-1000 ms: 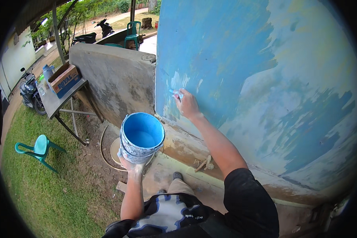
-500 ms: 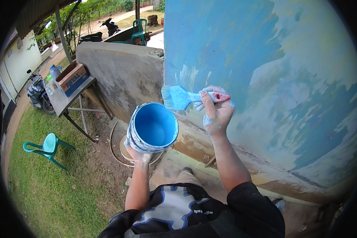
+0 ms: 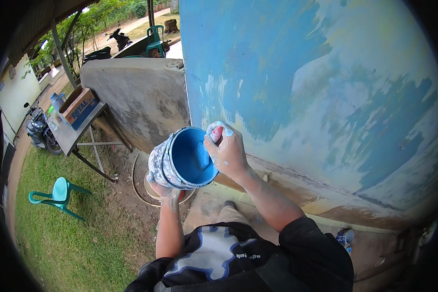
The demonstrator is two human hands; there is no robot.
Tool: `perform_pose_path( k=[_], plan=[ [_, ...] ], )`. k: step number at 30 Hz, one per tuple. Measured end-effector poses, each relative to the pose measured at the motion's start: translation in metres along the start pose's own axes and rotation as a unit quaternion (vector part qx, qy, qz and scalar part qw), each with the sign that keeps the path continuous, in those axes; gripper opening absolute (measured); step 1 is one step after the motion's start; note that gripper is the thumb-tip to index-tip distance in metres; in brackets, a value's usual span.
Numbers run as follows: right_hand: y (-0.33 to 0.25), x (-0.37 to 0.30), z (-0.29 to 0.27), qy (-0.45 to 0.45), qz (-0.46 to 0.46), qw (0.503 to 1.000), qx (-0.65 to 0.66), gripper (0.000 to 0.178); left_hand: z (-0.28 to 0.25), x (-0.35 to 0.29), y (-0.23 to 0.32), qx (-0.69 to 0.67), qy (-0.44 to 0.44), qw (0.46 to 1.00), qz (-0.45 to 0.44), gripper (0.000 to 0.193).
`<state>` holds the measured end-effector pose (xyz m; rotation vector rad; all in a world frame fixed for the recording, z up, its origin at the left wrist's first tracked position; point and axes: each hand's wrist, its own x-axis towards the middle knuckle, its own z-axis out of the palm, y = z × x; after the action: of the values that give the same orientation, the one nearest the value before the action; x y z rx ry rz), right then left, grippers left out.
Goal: The person paints a wall blue with a paintbrush, dipping the brush into a bucket of blue paint and applying it to the wall.
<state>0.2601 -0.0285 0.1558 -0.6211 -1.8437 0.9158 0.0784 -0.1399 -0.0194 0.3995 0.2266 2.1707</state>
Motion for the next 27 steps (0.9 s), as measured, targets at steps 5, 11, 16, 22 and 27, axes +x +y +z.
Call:
perform_pose_path(
  k=[5, 11, 16, 22, 27],
  plan=[
    [0.024, -0.007, -0.002, -0.005, -0.016, 0.999, 0.042, 0.012, -0.007, -0.001, -0.007, 0.011, 0.007, 1.000, 0.005, 0.095],
    [0.021, -0.017, -0.014, 0.018, 0.002, 0.997, 0.077, 0.014, -0.002, -0.005, -0.012, -0.008, 0.014, 1.000, -0.019, 0.095],
    [0.031, -0.021, -0.040, 0.118, 0.070, 0.966, 0.218, 0.012, -0.015, -0.003, -0.027, -0.025, 0.040, 0.999, -0.027, 0.089],
    [0.076, -0.021, -0.056, 0.258, 0.019, 0.934, 0.246, 0.019, -0.022, -0.008, -0.051, -0.091, 0.044, 0.992, -0.072, 0.079],
    [0.131, -0.009, -0.064, 0.278, 0.024, 0.943, 0.183, 0.018, -0.022, -0.014, -0.056, -0.074, 0.085, 0.989, -0.091, 0.076]
  ],
)
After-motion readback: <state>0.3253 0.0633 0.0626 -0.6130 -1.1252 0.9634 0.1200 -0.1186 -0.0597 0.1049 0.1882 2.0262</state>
